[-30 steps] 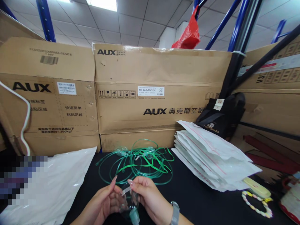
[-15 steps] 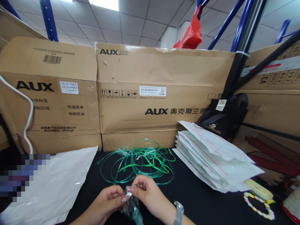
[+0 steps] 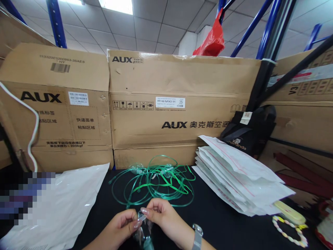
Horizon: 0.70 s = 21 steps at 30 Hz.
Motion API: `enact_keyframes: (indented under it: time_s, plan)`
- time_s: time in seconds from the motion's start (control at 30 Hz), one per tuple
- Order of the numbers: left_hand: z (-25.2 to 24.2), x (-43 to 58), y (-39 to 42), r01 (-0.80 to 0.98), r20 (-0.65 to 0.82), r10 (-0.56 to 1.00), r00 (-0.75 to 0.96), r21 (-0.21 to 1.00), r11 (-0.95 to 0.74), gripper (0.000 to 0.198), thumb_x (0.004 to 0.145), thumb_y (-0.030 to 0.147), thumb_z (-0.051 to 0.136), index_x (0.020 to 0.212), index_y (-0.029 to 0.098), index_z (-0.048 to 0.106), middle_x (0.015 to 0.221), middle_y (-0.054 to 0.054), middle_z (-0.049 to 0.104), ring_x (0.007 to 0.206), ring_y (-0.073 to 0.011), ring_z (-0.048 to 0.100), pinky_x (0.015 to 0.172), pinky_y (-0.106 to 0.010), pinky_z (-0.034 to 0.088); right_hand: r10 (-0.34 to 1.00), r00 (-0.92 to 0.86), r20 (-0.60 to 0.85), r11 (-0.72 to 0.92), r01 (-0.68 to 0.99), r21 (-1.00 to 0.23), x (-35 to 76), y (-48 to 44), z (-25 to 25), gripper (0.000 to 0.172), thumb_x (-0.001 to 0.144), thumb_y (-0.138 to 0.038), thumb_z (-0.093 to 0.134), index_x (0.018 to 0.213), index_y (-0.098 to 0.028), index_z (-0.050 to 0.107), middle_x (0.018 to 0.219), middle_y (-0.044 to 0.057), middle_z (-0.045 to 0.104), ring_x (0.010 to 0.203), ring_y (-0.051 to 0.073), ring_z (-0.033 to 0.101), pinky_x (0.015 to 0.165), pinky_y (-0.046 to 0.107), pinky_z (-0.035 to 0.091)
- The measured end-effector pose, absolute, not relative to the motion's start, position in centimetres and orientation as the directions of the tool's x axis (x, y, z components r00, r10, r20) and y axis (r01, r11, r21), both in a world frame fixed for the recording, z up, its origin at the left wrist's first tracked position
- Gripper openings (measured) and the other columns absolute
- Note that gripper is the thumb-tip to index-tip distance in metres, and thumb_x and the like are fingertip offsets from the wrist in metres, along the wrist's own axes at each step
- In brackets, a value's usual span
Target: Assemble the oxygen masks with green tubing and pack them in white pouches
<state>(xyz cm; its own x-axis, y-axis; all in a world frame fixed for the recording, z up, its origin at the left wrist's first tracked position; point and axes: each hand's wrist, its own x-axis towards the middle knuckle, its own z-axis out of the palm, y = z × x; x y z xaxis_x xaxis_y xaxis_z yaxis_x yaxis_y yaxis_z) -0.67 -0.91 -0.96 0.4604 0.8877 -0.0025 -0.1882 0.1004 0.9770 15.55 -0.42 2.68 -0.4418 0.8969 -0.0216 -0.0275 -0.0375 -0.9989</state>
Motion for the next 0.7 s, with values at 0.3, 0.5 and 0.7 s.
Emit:
enact_keyframes:
  time_s: [0.3,0.5,0.7]
  plan:
    - [-0.6,-0.4,-1.2,-0.315,-0.072,0.903,0.424,0.923,0.222,0.038,0.055,0.047,0.072,0.052,0.015,0.051,0.049,0.003,0.054,0.049,-0.0097,0.046,0.054,-0.024,0.034,0.903,-0.415,-0.113,-0.197,-0.165,-0.967,15.3,-0.5,2.2,0.033,0.062,-0.040,0.071,0.062,-0.013,0.053,0.054,-0.003,0.053,0.050,0.008,0.044,0.052,0.021,0.030]
    - [0.9,-0.5,-1.7,-0.457,-0.066,0.873,0.484,0.832,0.316,0.029,0.066,0.041,0.068,0.071,0.013,0.070,0.062,-0.004,0.065,0.065,-0.0147,0.056,0.069,-0.026,0.039,0.920,-0.380,-0.100,-0.194,-0.217,-0.957,15.4,-0.6,2.6,0.031,0.061,-0.037,0.073,0.060,-0.013,0.054,0.055,-0.002,0.054,0.051,0.008,0.045,0.052,0.021,0.030]
    - [1.3,-0.7,-1.8,-0.515,-0.054,0.877,0.477,0.792,0.329,0.022,0.066,0.036,0.069,0.067,0.014,0.070,0.066,-0.004,0.066,0.068,-0.0144,0.056,0.074,-0.027,0.039,0.929,-0.363,-0.066,-0.123,-0.137,-0.983,15.8,-0.1,2.7,0.032,0.063,-0.041,0.070,0.062,-0.013,0.054,0.056,-0.002,0.054,0.053,0.009,0.044,0.052,0.022,0.030]
